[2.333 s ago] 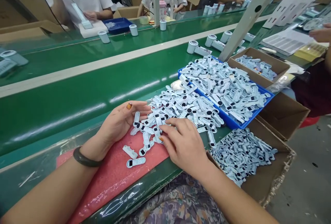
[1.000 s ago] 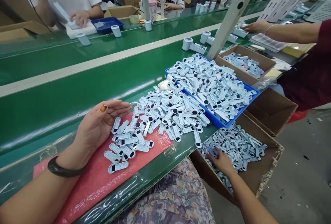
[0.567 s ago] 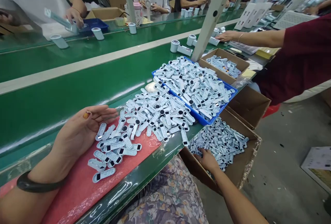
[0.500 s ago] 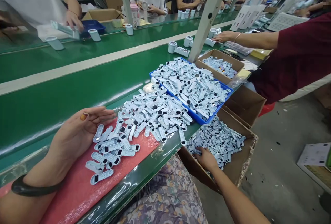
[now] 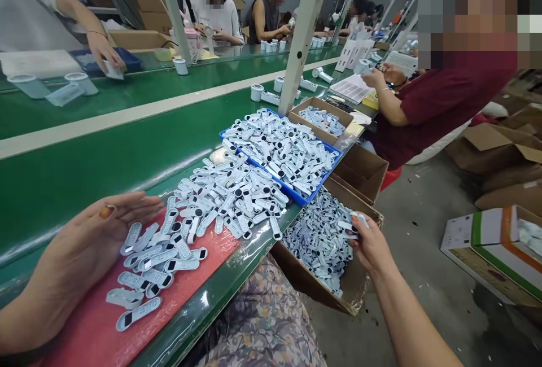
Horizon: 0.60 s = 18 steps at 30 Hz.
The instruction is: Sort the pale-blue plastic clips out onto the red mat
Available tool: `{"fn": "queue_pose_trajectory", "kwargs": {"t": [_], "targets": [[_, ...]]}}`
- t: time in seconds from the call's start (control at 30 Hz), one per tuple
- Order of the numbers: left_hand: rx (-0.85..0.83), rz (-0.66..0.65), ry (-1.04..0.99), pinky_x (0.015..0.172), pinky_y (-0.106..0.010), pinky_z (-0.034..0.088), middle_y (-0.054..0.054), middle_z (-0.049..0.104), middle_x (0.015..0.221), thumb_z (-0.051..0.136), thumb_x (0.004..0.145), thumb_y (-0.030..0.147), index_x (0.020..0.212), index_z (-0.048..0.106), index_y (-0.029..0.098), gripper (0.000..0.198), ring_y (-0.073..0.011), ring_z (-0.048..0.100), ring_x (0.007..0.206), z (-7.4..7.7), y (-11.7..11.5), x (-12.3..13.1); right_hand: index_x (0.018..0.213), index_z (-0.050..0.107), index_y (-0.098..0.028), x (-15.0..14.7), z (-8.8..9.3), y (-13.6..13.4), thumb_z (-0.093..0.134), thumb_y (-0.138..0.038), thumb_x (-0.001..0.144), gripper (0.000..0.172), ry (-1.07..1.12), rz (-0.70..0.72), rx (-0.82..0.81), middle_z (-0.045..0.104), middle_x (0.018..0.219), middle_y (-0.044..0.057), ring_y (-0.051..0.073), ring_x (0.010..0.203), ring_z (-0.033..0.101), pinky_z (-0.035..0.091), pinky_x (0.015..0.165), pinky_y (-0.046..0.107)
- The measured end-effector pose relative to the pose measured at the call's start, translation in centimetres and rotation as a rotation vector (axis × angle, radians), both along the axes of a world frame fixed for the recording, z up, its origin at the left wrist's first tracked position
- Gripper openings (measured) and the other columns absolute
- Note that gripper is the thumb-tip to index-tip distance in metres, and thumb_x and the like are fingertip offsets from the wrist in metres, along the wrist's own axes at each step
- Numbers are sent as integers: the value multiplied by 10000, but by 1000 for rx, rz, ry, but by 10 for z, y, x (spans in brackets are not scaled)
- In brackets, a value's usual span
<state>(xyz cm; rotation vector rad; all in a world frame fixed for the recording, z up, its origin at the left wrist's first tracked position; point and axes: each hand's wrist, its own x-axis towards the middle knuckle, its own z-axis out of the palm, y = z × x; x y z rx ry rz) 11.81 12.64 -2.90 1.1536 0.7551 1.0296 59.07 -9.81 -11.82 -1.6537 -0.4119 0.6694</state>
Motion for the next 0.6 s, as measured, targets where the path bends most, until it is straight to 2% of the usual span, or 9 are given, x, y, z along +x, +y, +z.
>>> {"fn": "queue_pose_trajectory", "kwargs": {"t": [0.13,0.23,0.37,0.5,0.57,0.6], "targets": [[23,1,22,1002,-432,541,-139,730,1156,652,894,372,1131,713,171,317,-309,679,1090,1,0,1,949,557,-253,-34,67,18,868,-465,635,490,107,73,225,476,747,-47,78,573,460,283,393,141],[15,11,26,995,-451,538,-140,730,1148,661,887,376,1121,714,174,314,-321,673,1094,1,1,2,950,580,-248,-79,99,41,866,-387,686,413,212,217,312,573,818,-22,67,564,476,293,384,127],[16,0,30,987,-452,536,-146,721,1162,666,882,383,1137,710,171,334,-326,664,1103,1,0,2,994,600,-258,-145,111,76,816,-420,779,345,175,508,240,618,802,-20,80,558,507,348,412,151],[4,-9,41,962,-434,545,-146,716,1177,678,872,396,1148,710,175,355,-320,666,1092,2,-1,1,1027,649,-256,-208,112,104,731,-371,859,219,-55,781,238,601,783,-30,84,556,484,415,479,205],[-6,-17,45,955,-403,547,-142,728,1147,694,861,411,1137,719,175,364,-305,677,1069,2,0,0,1058,670,-262,-235,116,115,693,-303,876,188,-231,851,279,637,884,-10,111,681,568,500,620,249],[-8,-25,42,954,-387,546,-139,734,1131,699,857,421,1129,725,174,368,-296,682,1061,2,1,-1,1073,677,-264,-246,119,121,678,-272,879,194,-321,876,309,655,963,3,134,803,614,530,734,278]]}}
